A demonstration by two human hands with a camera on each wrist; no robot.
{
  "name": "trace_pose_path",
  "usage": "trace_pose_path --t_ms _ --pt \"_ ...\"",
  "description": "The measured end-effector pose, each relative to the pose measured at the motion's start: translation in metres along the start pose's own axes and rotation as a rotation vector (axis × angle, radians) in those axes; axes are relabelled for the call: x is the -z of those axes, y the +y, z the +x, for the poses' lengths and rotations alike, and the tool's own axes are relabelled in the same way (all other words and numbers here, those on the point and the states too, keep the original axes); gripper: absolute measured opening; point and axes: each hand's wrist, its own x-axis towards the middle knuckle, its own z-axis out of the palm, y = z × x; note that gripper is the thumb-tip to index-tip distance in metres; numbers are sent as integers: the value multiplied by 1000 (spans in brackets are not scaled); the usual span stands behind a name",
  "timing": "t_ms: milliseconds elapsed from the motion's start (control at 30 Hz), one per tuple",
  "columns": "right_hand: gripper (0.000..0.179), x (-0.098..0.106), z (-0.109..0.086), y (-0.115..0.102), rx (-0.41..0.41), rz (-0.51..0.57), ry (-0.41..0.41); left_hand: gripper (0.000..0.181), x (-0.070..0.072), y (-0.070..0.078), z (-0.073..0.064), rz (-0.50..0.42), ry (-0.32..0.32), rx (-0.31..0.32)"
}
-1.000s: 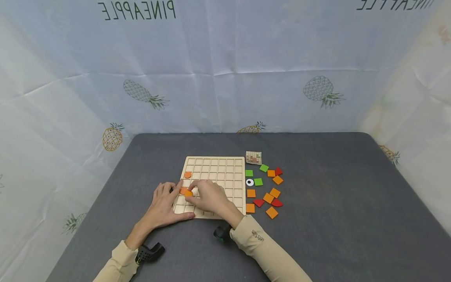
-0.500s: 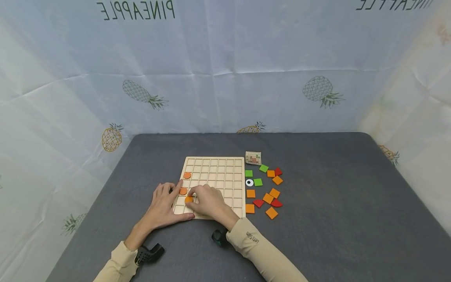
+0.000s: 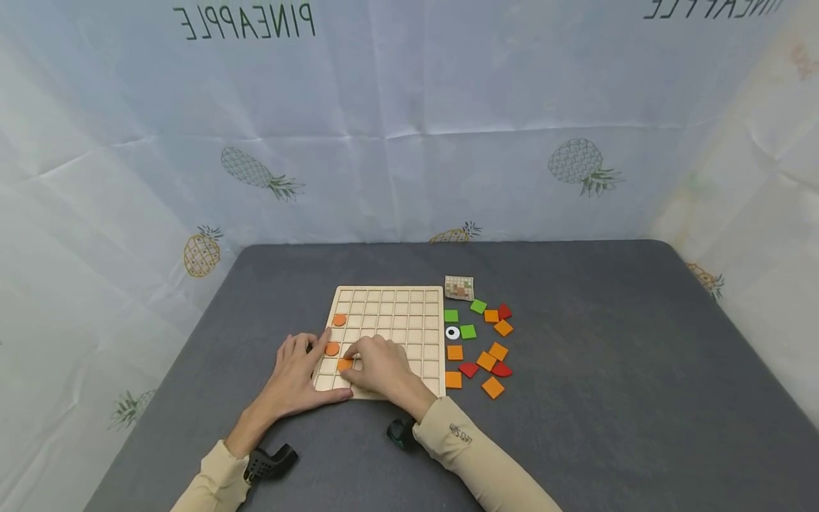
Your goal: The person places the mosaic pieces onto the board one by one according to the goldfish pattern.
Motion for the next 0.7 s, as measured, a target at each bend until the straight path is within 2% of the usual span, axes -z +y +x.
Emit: trace_pose_path --t_ms 700 --pt "28 -2 -4 0 14 -25 24 123 -1 1 -1 2 11 -5"
